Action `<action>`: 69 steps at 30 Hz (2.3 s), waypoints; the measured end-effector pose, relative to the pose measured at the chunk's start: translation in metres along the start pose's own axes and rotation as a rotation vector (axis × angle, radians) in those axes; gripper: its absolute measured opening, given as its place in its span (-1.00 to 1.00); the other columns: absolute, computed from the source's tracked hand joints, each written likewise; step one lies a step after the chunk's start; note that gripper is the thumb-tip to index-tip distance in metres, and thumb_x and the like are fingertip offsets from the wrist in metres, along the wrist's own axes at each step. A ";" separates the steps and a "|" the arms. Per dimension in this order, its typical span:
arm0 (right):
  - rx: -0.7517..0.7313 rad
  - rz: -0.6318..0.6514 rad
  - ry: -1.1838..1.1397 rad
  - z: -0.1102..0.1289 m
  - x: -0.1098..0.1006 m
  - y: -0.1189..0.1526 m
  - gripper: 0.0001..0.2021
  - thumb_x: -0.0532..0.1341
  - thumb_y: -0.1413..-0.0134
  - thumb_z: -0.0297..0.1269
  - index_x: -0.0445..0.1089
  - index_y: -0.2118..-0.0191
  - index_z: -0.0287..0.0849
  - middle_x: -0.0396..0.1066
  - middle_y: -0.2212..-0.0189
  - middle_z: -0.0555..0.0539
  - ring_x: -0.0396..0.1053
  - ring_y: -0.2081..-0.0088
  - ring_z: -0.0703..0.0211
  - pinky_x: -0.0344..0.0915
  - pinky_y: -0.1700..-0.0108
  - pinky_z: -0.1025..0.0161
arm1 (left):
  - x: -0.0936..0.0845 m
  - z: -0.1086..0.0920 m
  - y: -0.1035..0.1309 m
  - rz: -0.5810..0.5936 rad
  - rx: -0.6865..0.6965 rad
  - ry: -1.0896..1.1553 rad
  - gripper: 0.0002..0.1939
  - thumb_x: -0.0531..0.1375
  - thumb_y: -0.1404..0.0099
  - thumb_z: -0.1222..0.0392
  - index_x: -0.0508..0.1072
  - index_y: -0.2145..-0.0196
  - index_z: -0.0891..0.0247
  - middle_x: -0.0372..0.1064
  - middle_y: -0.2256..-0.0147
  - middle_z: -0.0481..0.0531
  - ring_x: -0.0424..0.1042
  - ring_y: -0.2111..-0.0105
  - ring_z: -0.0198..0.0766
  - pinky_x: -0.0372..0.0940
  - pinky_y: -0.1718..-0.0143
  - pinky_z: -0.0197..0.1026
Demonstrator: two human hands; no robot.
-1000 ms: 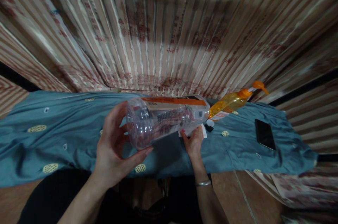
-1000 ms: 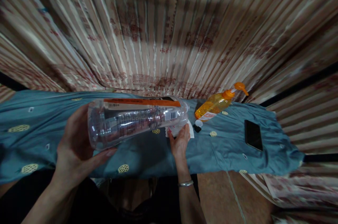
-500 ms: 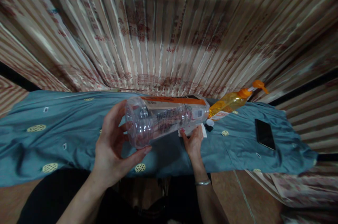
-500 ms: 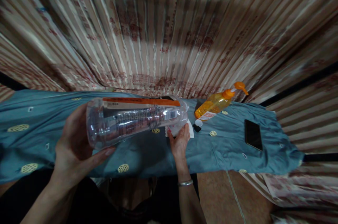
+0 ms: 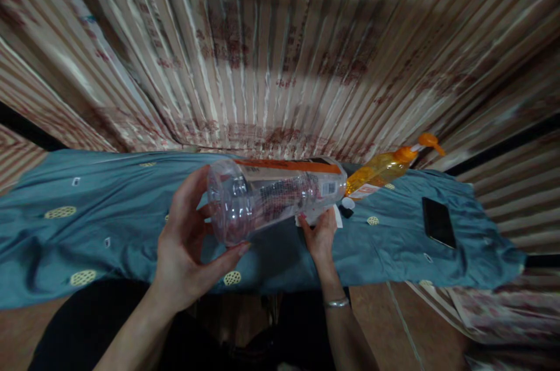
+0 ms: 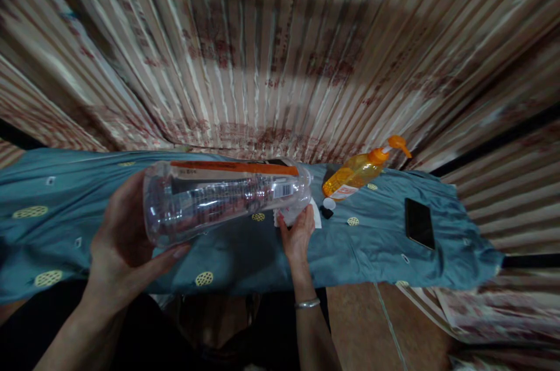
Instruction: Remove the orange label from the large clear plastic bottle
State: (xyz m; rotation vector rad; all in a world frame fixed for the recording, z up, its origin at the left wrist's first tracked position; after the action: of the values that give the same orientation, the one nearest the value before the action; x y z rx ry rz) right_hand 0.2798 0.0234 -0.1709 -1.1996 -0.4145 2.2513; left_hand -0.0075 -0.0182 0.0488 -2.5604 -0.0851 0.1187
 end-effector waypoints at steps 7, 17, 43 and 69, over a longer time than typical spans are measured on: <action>0.012 -0.029 0.000 -0.004 0.004 0.002 -0.35 0.20 -0.31 0.22 0.32 -0.22 -0.26 0.38 -0.21 -0.47 0.28 -0.31 -0.36 0.30 -0.26 -0.36 | 0.000 0.004 0.000 -0.002 0.043 0.026 -0.01 0.53 -0.08 0.28 0.32 -0.40 -0.18 0.32 -0.39 0.00 0.58 -0.15 0.04 0.70 0.28 -0.19; 0.033 -0.035 -0.030 -0.007 0.009 0.005 -0.28 0.16 -0.31 0.28 0.34 -0.21 -0.34 0.33 -0.26 -0.58 0.22 -0.37 -0.43 0.26 -0.29 -0.41 | -0.002 0.000 -0.001 0.009 0.021 0.016 0.00 0.55 -0.07 0.25 0.33 -0.39 -0.19 0.33 -0.38 0.04 0.58 -0.16 0.08 0.70 0.29 -0.18; 0.019 -0.001 -0.016 -0.004 0.003 0.002 -0.38 0.22 -0.31 0.17 0.34 -0.21 -0.27 0.35 -0.23 -0.50 0.24 -0.34 -0.37 0.27 -0.28 -0.38 | -0.003 -0.001 -0.001 0.046 0.035 0.050 0.03 0.55 -0.06 0.32 0.31 -0.41 -0.16 0.30 -0.39 0.02 0.61 -0.10 -0.05 0.68 0.25 -0.26; 0.049 0.004 -0.032 -0.007 0.006 0.004 -0.34 0.22 -0.27 0.20 0.33 -0.21 -0.28 0.30 -0.29 -0.54 0.18 -0.39 -0.40 0.23 -0.31 -0.40 | -0.001 -0.005 -0.003 0.038 0.016 0.039 0.03 0.55 -0.05 0.30 0.32 -0.40 -0.24 0.31 -0.40 0.01 0.64 -0.01 -0.03 0.68 0.30 -0.22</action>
State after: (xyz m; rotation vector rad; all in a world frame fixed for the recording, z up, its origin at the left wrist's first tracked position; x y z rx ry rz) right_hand 0.2819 0.0239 -0.1804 -1.1421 -0.3677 2.2731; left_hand -0.0078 -0.0186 0.0550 -2.5481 -0.0201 0.0832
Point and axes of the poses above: each hand's wrist, its own y-axis away from the middle knuckle, its own x-axis out of the palm, z = x × y, the point moved 1 cm from there along -y, towards the middle knuckle
